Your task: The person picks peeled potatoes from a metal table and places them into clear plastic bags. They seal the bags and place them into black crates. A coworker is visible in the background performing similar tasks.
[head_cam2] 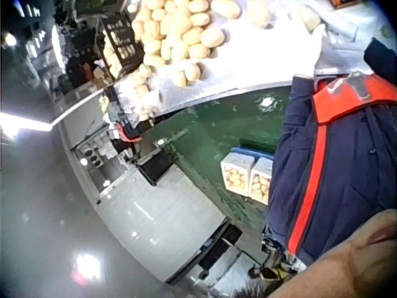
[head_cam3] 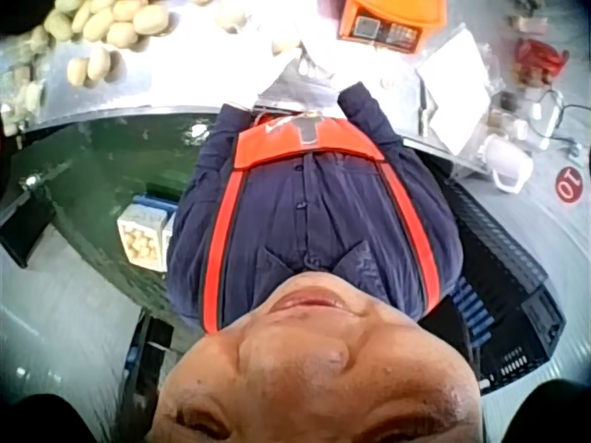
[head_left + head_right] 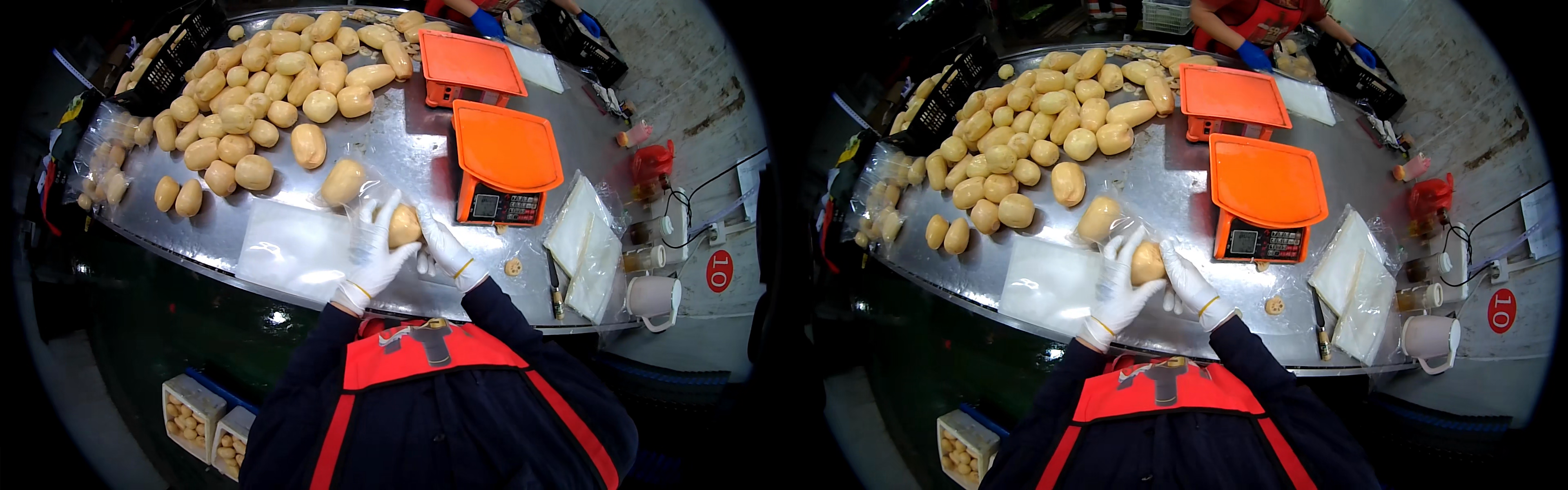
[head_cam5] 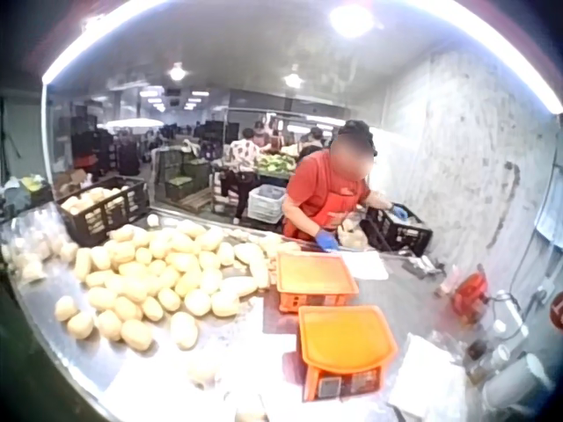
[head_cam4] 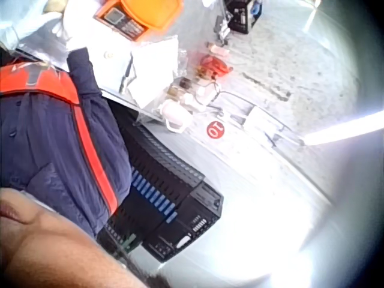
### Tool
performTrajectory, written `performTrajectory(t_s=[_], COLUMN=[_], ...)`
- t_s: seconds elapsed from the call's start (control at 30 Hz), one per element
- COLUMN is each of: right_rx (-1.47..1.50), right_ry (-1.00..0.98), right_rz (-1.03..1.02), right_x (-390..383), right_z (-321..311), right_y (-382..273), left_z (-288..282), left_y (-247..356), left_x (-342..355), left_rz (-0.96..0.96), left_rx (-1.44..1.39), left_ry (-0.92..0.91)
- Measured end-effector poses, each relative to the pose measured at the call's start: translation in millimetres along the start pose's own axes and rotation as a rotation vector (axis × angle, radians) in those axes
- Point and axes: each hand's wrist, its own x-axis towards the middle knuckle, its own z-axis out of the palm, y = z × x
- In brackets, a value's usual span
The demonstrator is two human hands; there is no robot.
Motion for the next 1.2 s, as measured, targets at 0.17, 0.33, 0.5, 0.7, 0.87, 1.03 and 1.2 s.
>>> performTrajectory(t_s=[0.17,0.33,0.5,0.7,0.87,1.03,1.2], right_rx=[-0.062,-0.467,-0.505,-0.272,-0.361,-0.47,-0.427], right_ry=[0.124,0.475,0.333,0.279,0.31,0.261,0.106], right_rz=[-0.143,-0.626,-0.607,-0.629,-0.743,-0.626,-0.61], right_x=[-2.4,25.4,48.0,31.0,45.7,43.6,77.5], right_z=[-15.8,-11.6,-6.3,15.5,18.7,17.1,1.6], right_y=[-14.2,4.9,10.1,-14.4,-24.0,-59.9,-56.6], left_z=[-15.6,-18.8,-20.9,-33.5,-58.9,-59.4,-49.0], left_y=[-9.3,-9.2,2.6,-0.3,8.2,-8.2,-30.1], left_x=[6.7,11.2,17.6,39.9,63.3,57.4,56.4], left_rz=[0.022,0.012,-0.071,-0.147,-0.244,-0.18,0.031], left_rx=[-0.135,-0.181,-0.098,0.14,0.163,-0.016,-0.112], left_ry=[0.087,0.142,0.121,0.151,-0.038,0.031,0.076])
